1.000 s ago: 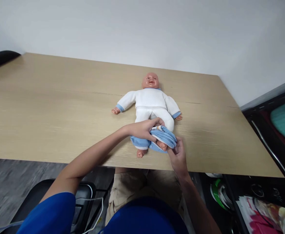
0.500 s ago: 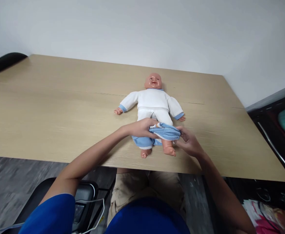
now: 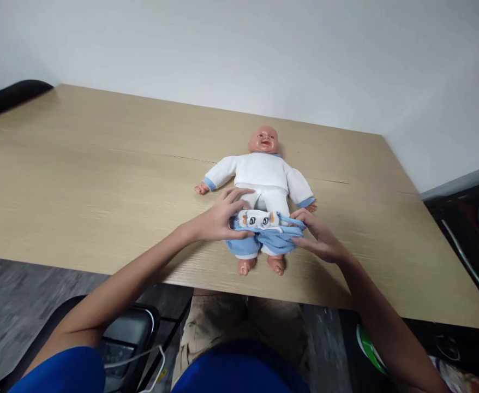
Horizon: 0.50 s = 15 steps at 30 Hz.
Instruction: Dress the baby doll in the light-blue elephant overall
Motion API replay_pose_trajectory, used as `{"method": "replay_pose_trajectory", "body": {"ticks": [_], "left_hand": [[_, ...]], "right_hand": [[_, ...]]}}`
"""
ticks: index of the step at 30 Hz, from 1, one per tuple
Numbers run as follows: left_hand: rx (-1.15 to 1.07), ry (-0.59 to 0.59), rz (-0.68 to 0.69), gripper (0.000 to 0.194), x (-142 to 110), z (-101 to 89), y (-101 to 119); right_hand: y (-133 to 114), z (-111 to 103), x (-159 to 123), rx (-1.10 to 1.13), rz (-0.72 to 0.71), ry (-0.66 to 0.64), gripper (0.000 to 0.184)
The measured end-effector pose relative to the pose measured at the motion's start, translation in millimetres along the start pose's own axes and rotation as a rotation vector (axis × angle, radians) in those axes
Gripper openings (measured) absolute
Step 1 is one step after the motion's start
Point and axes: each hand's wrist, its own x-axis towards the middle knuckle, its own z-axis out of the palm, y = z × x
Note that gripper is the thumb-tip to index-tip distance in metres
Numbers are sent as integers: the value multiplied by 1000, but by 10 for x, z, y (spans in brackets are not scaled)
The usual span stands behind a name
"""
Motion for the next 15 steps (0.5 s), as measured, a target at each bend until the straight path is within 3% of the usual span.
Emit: {"method": "replay_pose_trajectory", "body": {"ticks": [4, 8, 11, 15], "left_hand": [[-173, 9, -2, 35, 167, -37, -114], [-279, 217, -219, 51, 262, 37, -279], [-283, 287, -304, 54, 150, 105, -374], [-423, 209, -299, 51, -61, 162, -437]], "right_hand": [[165, -15, 305, 245, 187, 29, 51], [373, 85, 566, 380, 255, 172, 61], [497, 207, 574, 317, 243, 271, 61], [575, 361, 431, 318, 292, 326, 57]]}}
